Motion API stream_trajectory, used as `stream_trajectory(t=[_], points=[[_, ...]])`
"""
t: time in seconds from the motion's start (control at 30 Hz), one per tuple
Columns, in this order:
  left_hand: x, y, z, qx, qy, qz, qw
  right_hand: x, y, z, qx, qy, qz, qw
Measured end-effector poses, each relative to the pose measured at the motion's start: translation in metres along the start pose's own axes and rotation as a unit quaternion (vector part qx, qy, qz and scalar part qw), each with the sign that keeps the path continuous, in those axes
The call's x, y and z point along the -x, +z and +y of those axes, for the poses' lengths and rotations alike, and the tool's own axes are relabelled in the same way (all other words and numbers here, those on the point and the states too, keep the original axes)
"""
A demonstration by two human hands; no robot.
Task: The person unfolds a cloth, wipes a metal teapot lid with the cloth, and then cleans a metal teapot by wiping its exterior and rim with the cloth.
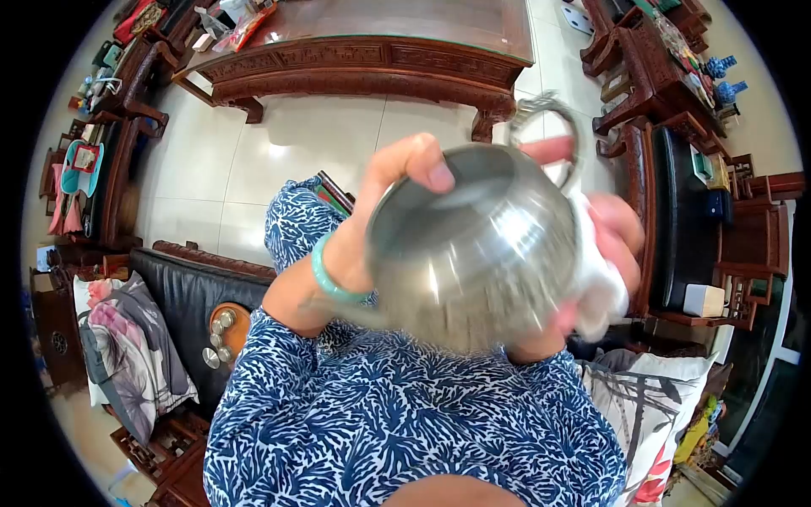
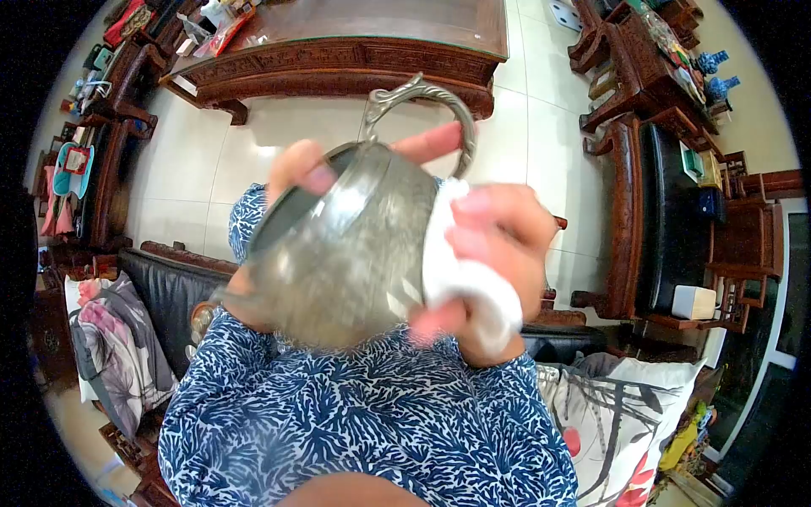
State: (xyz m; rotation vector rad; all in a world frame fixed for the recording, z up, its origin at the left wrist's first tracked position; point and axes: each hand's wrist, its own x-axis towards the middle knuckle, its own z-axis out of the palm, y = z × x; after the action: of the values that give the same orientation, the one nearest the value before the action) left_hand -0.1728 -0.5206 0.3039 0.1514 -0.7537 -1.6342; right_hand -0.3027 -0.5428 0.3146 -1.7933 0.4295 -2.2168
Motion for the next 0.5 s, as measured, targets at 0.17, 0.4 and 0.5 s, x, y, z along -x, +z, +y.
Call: stream_trajectory(t=[0.17, 0.4, 0.5], points=[[-0.016, 0.070, 0.069, 0.195, -0.295, 0.068, 0.933, -0.021, 0.048, -0.049, -0.171, -0.020, 0.221, 0.960], [-0.032, 0.080, 0.077, 0.247, -0.383, -0.043, 0.889, -0.023, 0.032, -0.067, -0.227, 0.014, 0.158, 0.961], [-0.033, 0.056, 0.056, 0.312, -0.381, -0.127, 0.861, -0.031, 0.033, -0.063, -0.259, -0.020, 0.236, 0.936]])
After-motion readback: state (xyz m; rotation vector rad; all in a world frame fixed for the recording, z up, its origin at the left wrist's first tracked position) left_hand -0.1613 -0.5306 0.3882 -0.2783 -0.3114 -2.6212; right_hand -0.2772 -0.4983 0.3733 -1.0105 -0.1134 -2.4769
